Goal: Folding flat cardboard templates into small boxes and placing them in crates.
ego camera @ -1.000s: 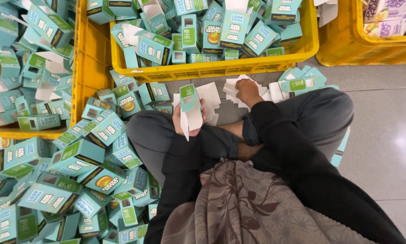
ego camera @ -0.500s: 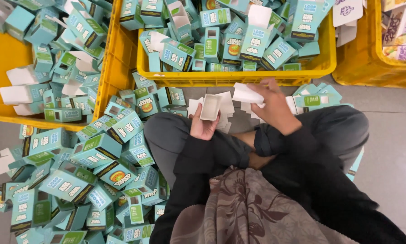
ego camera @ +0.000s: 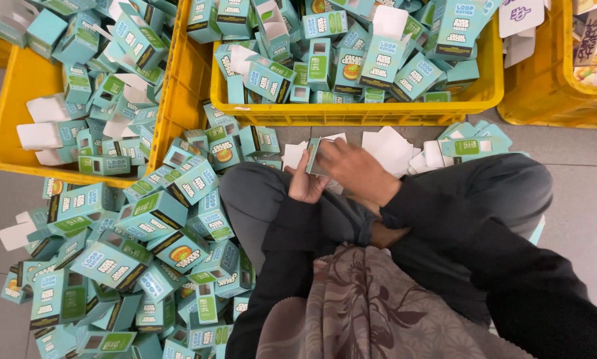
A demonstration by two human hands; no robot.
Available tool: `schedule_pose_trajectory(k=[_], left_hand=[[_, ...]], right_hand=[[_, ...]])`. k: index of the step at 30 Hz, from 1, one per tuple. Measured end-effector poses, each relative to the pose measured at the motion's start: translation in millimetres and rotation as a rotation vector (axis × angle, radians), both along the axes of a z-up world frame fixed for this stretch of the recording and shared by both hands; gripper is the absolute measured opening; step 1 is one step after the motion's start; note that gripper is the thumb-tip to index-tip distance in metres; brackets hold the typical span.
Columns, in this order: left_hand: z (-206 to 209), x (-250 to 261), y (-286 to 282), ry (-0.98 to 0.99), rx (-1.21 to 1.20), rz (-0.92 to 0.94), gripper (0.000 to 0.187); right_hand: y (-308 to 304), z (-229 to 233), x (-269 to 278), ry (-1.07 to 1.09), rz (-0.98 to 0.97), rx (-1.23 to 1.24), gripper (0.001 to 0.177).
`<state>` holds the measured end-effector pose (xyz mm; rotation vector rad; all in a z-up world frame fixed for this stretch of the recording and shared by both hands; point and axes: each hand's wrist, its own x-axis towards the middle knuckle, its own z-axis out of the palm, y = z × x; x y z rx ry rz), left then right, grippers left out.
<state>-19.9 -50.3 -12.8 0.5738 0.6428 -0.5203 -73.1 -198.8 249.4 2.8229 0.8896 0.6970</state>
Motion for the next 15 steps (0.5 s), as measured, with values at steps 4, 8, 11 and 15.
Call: schedule_pose_trajectory(k=[4, 8, 11, 15], left_hand=[[-14, -3, 6, -0.006, -0.009, 0.03, 0.133], [-2, -9, 4, -0.001, 0.024, 0.011, 0.132], [-6, -3, -4, 0.001, 0.023, 0.028, 0.132], [-13, 1, -3, -0.006, 0.022, 0.049, 0.137]], right_hand=[[4, -10, 0, 0.197, 0.065, 0.097, 0.02], [2, 6, 2, 0.32, 0.031, 0.216, 0.021], [5, -1, 3, 0.21, -0.008, 0.049, 0.012], [18, -28, 5, 0.197, -0.018, 0.031, 0.008]])
